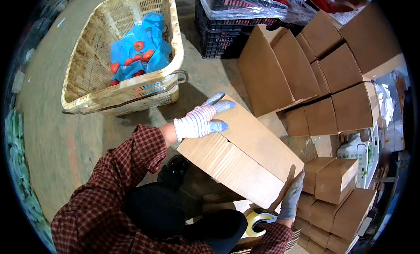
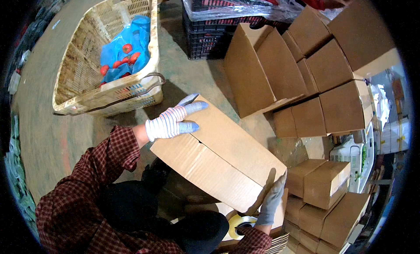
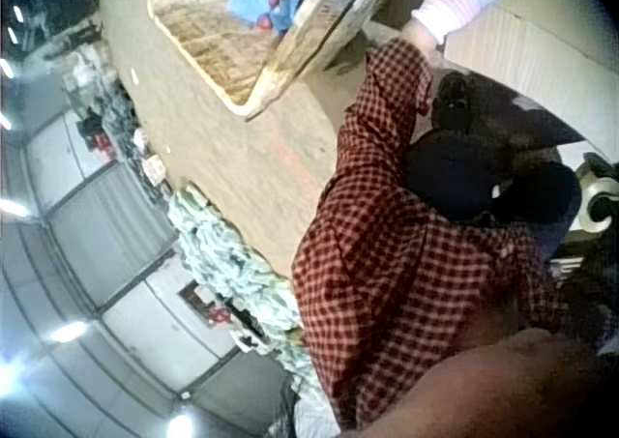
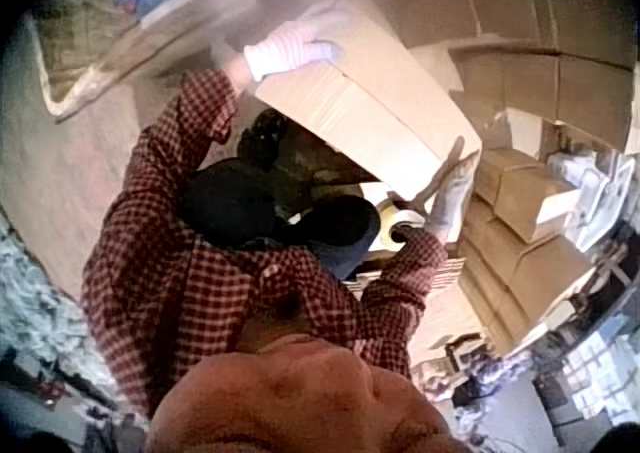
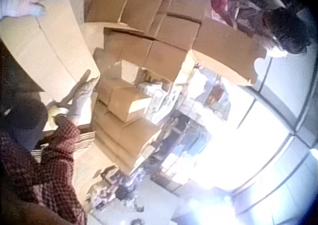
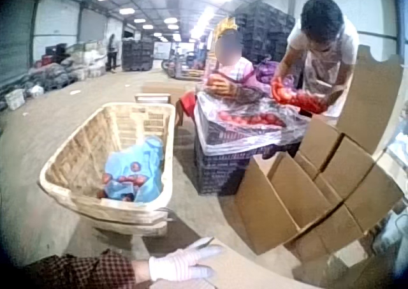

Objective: The person assembles cardboard boxes by folding the flaps and applying tape using a handheld dispenser.

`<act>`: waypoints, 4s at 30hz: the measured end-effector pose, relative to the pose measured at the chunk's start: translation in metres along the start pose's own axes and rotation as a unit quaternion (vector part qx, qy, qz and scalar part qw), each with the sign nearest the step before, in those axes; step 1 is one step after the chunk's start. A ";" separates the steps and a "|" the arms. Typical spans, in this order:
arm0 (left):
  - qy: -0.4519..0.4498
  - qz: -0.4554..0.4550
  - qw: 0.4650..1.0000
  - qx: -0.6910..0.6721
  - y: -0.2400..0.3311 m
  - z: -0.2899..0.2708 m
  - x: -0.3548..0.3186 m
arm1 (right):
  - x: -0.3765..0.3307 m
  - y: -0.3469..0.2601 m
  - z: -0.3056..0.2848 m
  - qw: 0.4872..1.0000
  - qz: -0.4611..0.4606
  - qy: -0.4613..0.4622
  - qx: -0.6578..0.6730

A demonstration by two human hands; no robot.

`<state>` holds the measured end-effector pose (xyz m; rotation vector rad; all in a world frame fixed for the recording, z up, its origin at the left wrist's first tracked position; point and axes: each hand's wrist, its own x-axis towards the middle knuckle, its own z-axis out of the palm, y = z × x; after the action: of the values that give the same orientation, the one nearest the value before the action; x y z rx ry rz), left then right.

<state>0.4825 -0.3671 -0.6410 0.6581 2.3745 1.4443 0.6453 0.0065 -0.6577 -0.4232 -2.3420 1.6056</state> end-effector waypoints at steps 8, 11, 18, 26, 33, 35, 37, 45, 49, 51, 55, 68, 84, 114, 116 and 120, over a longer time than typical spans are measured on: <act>0.135 -0.029 0.990 -0.004 0.016 -0.007 -0.043 | 0.047 -0.033 0.030 0.990 0.087 -0.078 0.076; 0.181 -0.020 0.983 0.024 0.003 0.001 -0.058 | 0.076 -0.031 0.041 0.993 0.016 -0.110 0.023; 0.047 0.029 0.876 0.480 0.045 -0.008 -0.024 | 0.090 -0.018 0.048 0.996 0.004 -0.070 -0.057; -0.182 0.074 0.859 0.473 0.082 0.033 0.045 | 0.022 -0.069 0.068 0.865 -0.236 0.011 -0.443; -0.132 0.110 0.870 0.463 0.074 0.041 0.048 | -0.055 -0.080 0.127 0.863 -0.319 -0.108 -0.376; -0.134 0.086 0.875 0.458 0.077 0.041 0.053 | -0.042 -0.074 0.123 0.860 -0.341 -0.088 -0.369; -0.124 0.067 0.875 0.463 0.079 0.040 0.052 | -0.030 -0.069 0.115 0.854 -0.376 -0.069 -0.354; -0.103 0.064 0.877 0.465 0.077 0.042 0.039 | -0.033 -0.060 0.106 0.857 -0.381 -0.041 -0.346; -0.094 0.049 0.877 0.468 0.082 0.047 0.041 | -0.044 -0.062 0.117 0.860 -0.366 -0.031 -0.356; -0.089 0.052 0.878 0.467 0.080 0.051 0.042 | -0.047 -0.055 0.119 0.860 -0.354 -0.024 -0.366; -0.072 0.062 0.882 0.462 0.080 0.054 0.044 | -0.039 -0.060 0.115 0.861 -0.369 -0.028 -0.350; -0.122 0.051 0.884 0.449 0.094 0.078 0.028 | -0.042 -0.044 0.068 0.875 -0.338 -0.023 -0.346; -0.105 0.040 0.890 0.442 0.094 0.079 0.024 | -0.206 0.081 -0.022 0.848 0.401 0.323 0.127; -0.078 0.032 0.922 0.378 0.082 0.076 0.024 | -0.044 -0.128 -0.018 0.916 0.134 0.169 0.337; -0.089 0.027 0.926 0.367 0.084 0.076 0.026 | -0.030 -0.129 0.011 0.921 0.148 0.137 0.334; -0.077 0.030 0.929 0.361 0.079 0.077 0.024 | -0.012 -0.130 0.024 0.967 0.141 -0.032 0.209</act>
<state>0.5163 -0.2654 -0.6059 0.9665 2.7442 0.4589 0.6358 -0.0633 -0.5448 -0.6337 -1.9702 2.2095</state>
